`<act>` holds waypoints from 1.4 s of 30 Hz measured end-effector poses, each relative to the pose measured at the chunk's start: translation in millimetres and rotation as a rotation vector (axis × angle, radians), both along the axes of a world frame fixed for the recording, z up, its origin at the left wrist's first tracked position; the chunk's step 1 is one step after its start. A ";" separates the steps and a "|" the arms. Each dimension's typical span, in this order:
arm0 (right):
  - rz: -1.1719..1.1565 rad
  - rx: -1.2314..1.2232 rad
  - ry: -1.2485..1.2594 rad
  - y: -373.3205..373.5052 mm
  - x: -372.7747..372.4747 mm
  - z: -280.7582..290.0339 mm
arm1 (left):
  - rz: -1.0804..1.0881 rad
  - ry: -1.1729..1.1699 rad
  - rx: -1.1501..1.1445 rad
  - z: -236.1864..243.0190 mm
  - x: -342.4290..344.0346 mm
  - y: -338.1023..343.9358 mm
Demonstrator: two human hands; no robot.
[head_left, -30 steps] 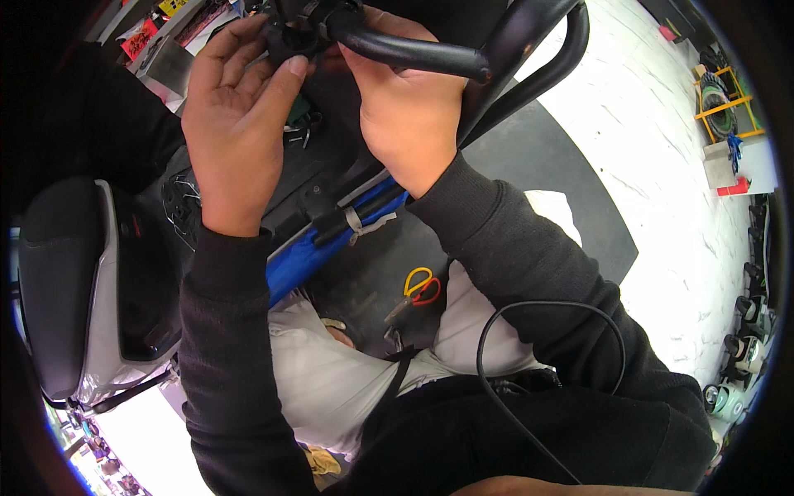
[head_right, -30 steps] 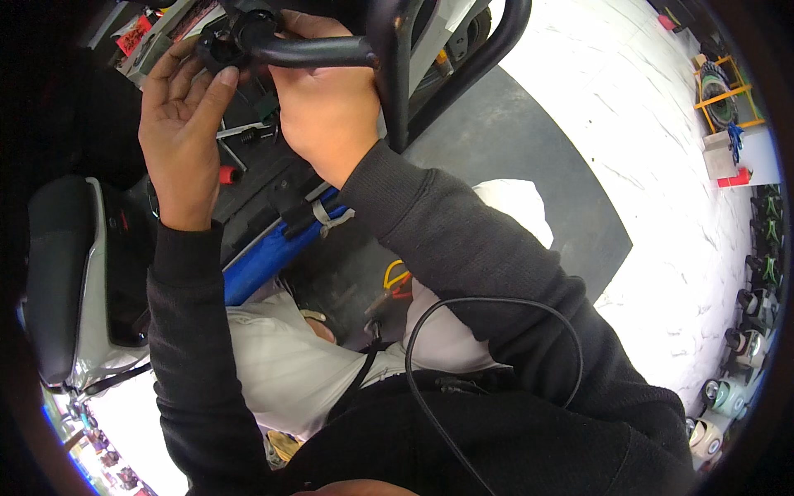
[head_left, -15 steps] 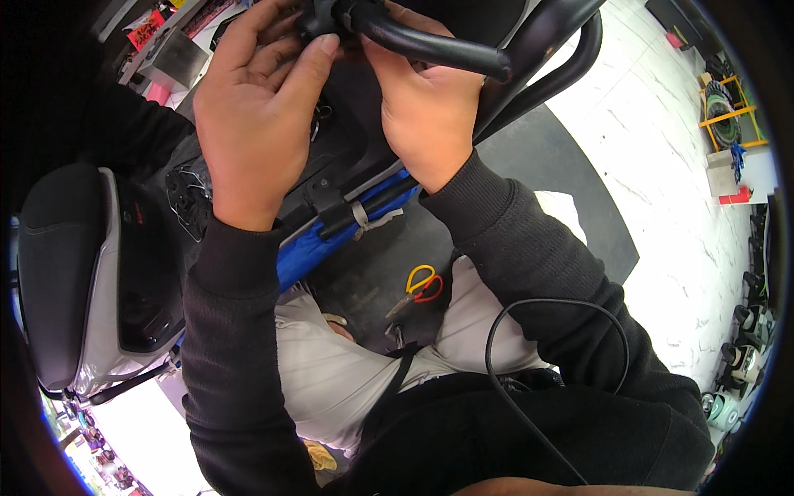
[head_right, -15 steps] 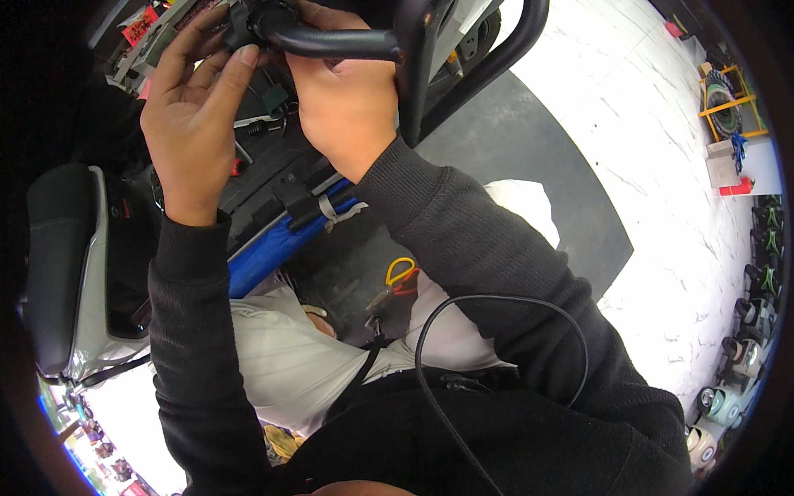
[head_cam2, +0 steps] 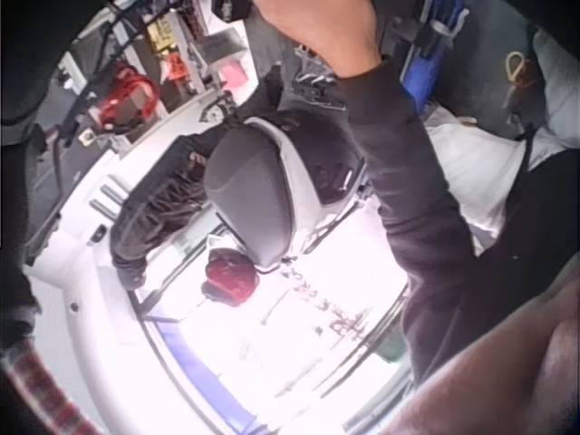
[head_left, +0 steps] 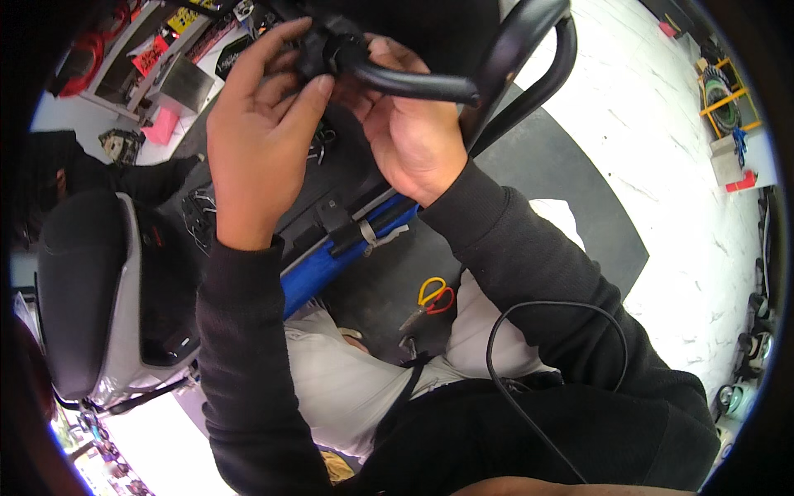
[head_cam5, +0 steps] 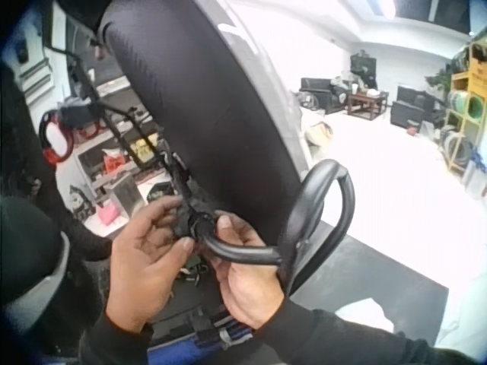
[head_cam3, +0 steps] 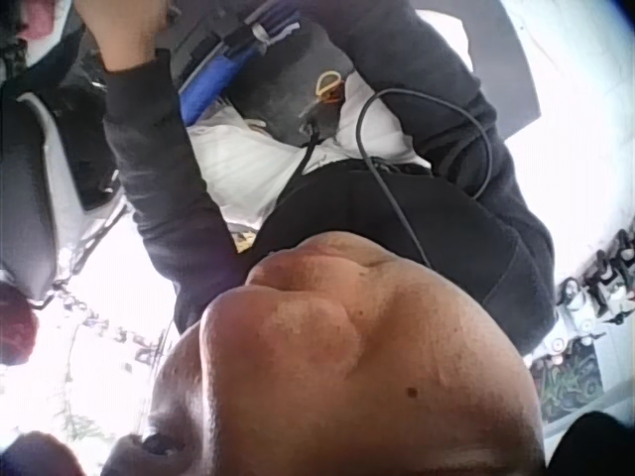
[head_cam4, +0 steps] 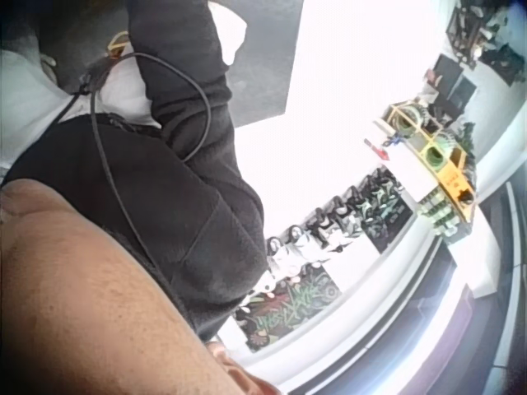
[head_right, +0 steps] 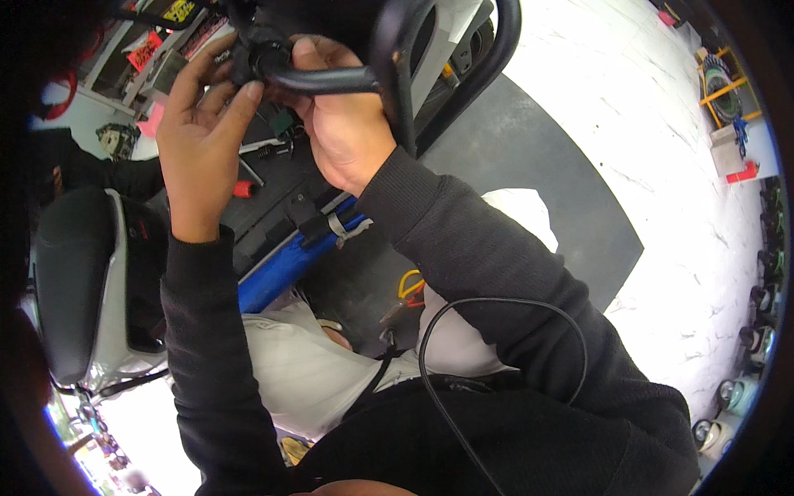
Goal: The person works on the handlebar area of a scooter, repeatedly removing and reinstalling a small black component and tightening it with a screwdriver. They also route a cable through the handlebar housing and secure it with a zip tie.
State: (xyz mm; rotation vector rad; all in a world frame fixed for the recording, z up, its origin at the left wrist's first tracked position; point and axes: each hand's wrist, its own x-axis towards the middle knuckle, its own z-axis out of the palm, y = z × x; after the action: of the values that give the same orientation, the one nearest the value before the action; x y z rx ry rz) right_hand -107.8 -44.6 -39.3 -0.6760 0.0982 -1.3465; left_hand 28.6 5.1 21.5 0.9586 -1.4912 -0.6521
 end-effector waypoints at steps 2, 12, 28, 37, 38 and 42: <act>0.019 0.009 0.000 0.8 0.6 2.1 | 0.043 -0.053 0.072 7.7 1.5 2.7; 0.088 0.121 0.003 1.5 0.9 1.9 | 0.094 -0.336 0.194 42.5 -7.3 0.7; 0.212 0.249 -0.136 4.6 -6.6 -2.9 | -0.003 -1.045 0.337 107.5 -13.4 -20.3; 0.114 0.121 -0.132 4.0 -8.0 -2.5 | 0.077 -1.074 0.356 106.9 -17.6 -15.6; 0.063 0.079 -0.125 3.0 -5.6 -3.3 | 0.083 -1.067 0.372 106.0 -16.9 -14.2; 0.010 0.076 -0.011 -2.1 3.4 -7.9 | 0.061 -1.095 0.270 100.3 -9.8 -13.3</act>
State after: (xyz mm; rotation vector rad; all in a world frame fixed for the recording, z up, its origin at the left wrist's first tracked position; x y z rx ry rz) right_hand -104.4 -46.7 -47.1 -0.6041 0.1367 -1.3305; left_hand 18.7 -8.2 121.8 1.7132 -2.3304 -0.2568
